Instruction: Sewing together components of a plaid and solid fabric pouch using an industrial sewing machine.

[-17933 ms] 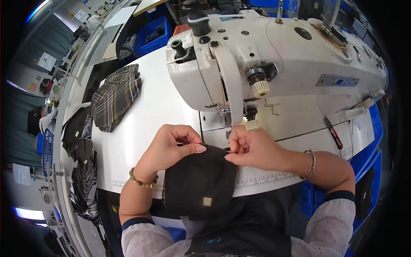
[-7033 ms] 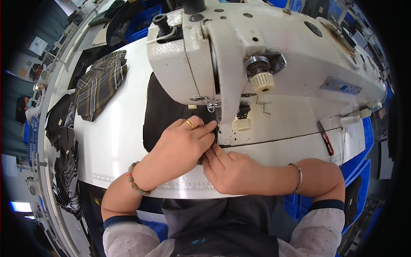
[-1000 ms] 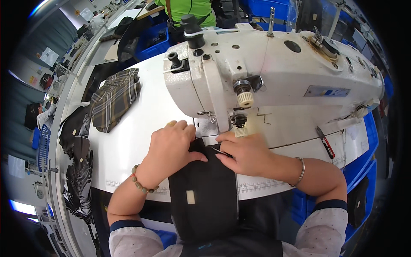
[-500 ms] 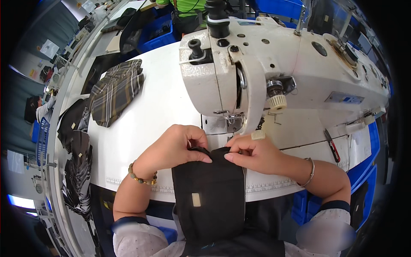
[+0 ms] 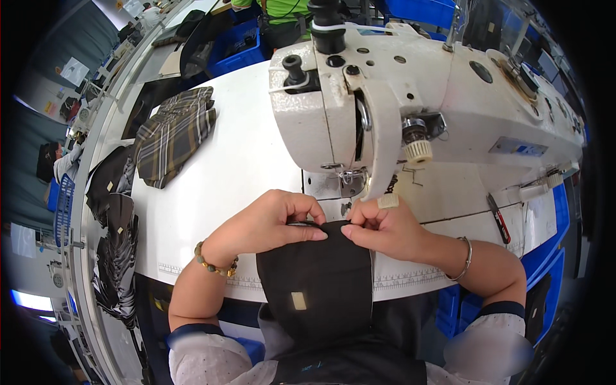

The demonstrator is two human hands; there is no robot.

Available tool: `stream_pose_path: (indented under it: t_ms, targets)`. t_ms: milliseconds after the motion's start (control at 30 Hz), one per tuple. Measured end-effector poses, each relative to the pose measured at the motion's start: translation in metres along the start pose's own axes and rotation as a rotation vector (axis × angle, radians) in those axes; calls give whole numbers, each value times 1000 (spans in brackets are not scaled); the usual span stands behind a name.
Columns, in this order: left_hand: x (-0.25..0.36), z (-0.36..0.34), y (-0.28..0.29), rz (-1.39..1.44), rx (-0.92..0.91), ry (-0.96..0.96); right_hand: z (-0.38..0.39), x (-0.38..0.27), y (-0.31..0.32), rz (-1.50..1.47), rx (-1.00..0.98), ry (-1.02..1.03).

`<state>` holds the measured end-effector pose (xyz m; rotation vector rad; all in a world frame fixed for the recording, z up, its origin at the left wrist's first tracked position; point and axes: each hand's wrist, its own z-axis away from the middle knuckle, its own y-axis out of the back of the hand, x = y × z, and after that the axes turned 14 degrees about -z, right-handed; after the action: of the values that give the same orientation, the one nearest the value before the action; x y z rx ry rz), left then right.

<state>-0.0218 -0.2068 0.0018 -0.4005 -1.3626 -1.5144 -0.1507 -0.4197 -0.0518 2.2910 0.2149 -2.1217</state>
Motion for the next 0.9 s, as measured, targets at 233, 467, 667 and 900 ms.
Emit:
stream_pose_path:
  t_ms: [233,467,667,900]
  targets:
    - [-4,-2,0,53,-22,-46,2,-5,-2,-21,-3,17]
    - [-6,-3,1,54,-49,-21,1,-2,-2,12,-7,88]
    - [-8,-6,3,55,-68,5,3,0,-3,-40,-23,123]
    - [-19,-13,18,93,-246,23,-5,-3,11,18,-48,146]
